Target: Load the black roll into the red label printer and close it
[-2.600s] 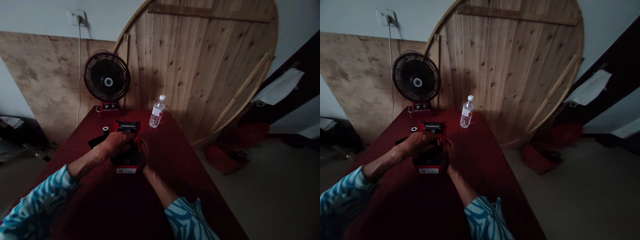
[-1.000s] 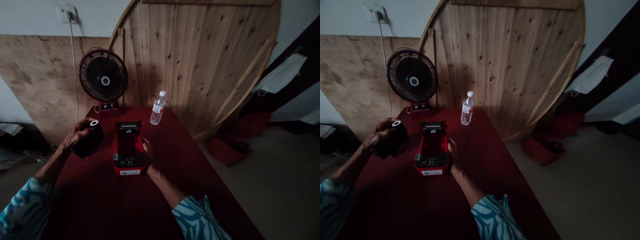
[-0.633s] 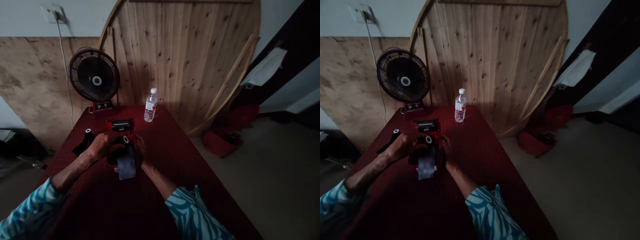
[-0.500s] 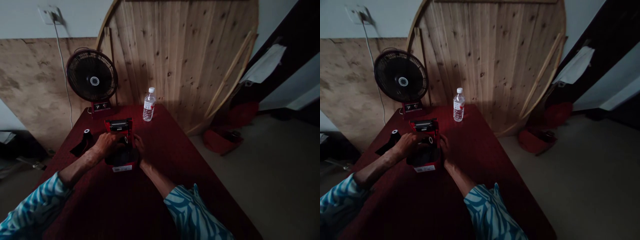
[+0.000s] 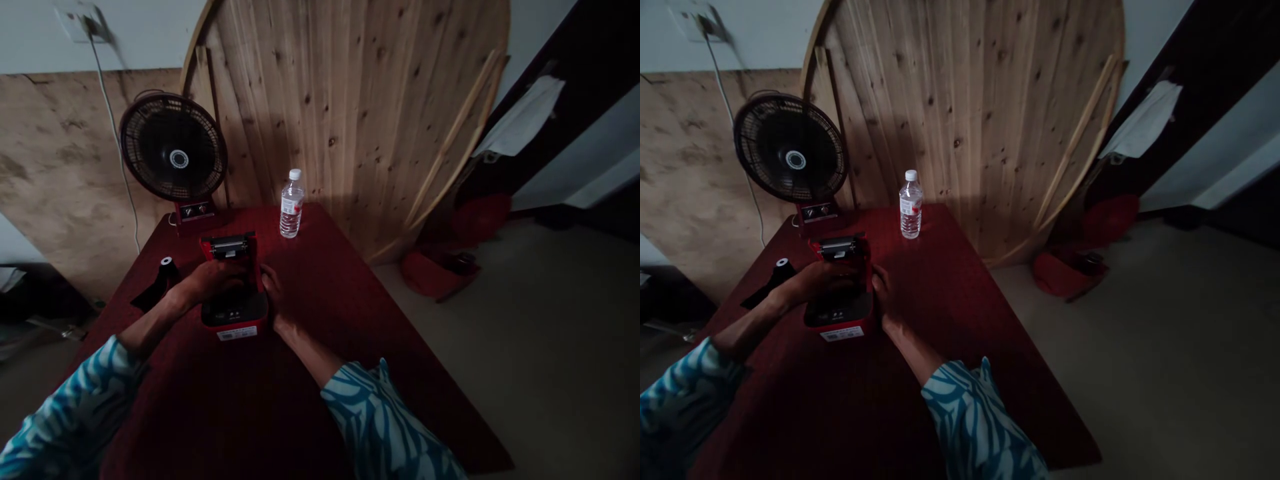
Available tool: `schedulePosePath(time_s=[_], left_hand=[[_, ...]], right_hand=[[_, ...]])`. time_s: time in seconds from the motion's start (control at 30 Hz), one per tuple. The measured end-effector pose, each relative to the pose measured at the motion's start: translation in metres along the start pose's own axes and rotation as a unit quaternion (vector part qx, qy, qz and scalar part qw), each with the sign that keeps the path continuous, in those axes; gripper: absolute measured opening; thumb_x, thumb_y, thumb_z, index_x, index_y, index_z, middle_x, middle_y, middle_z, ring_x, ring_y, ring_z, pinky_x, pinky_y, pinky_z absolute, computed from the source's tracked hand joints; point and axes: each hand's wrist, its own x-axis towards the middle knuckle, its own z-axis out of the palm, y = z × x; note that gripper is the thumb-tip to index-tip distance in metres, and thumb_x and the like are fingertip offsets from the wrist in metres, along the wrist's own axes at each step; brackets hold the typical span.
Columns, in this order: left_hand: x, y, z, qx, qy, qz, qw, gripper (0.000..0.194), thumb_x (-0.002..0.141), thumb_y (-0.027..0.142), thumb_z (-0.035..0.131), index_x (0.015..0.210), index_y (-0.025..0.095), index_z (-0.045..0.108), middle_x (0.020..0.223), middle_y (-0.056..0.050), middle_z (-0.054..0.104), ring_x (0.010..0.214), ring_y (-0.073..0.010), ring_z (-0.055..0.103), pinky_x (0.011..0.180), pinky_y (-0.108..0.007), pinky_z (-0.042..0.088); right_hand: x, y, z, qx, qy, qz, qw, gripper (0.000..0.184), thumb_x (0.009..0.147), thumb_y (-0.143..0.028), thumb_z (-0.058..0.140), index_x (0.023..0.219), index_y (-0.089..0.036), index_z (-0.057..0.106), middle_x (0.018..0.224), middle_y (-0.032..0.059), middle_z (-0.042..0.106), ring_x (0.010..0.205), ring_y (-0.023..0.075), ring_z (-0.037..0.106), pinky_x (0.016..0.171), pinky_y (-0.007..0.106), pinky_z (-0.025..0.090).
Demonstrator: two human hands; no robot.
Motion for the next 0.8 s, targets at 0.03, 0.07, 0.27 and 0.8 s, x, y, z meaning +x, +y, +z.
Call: schedulePosePath(time_s=[0.03, 0.07, 0.27, 0.8], left_hand=[[-0.011, -0.002, -0.002, -0.022, 0.012, 0.006, 1.000, 0.027, 0.091, 0.029, 0.055, 0.111, 0.026, 0.072, 0.109, -0.005, 0.075, 0.098, -0.0234, 0.070, 0.085, -0.032, 0.054], [-0.023, -0.005, -0.003, -0.042, 0.027, 0.009, 0.999, 0.030, 0.094, 0.032, 0.050, 0.116, 0.025, 0.070, 0.111, -0.005, 0.075, 0.096, -0.0221, 0.071, 0.083, -0.031, 0.054], [-0.068, -0.009, 0.018, -0.103, 0.140, 0.089, 0.981, 0.033, 0.089, 0.046, 0.060, 0.109, 0.023, 0.072, 0.101, -0.006, 0.076, 0.089, -0.0221, 0.070, 0.082, -0.033, 0.052], [-0.096, 0.014, 0.042, 0.028, 0.248, 0.169, 0.954, 0.019, 0.094, 0.025, 0.056, 0.108, 0.025, 0.069, 0.107, -0.006, 0.072, 0.099, -0.0219, 0.062, 0.095, -0.044, 0.042]], right_hand=[[0.000, 0.000, 0.000, 0.003, -0.001, -0.005, 1.000, 0.040, 0.076, -0.047, 0.065, 0.110, -0.026, 0.068, 0.113, 0.0021, 0.072, 0.108, 0.0223, 0.063, 0.092, 0.036, 0.048], [-0.001, 0.000, 0.001, 0.006, -0.002, -0.011, 1.000, 0.039, 0.077, -0.047, 0.065, 0.110, -0.026, 0.068, 0.114, 0.0018, 0.071, 0.108, 0.0221, 0.062, 0.094, 0.036, 0.047], [0.000, 0.004, 0.001, 0.005, 0.008, -0.033, 0.999, 0.039, 0.076, -0.048, 0.065, 0.108, -0.025, 0.069, 0.112, 0.0019, 0.072, 0.107, 0.0220, 0.063, 0.096, 0.036, 0.046], [0.005, 0.002, -0.005, -0.039, 0.015, -0.019, 0.999, 0.043, 0.077, -0.051, 0.063, 0.112, -0.026, 0.067, 0.118, 0.0026, 0.070, 0.112, 0.0223, 0.061, 0.099, 0.038, 0.046]])
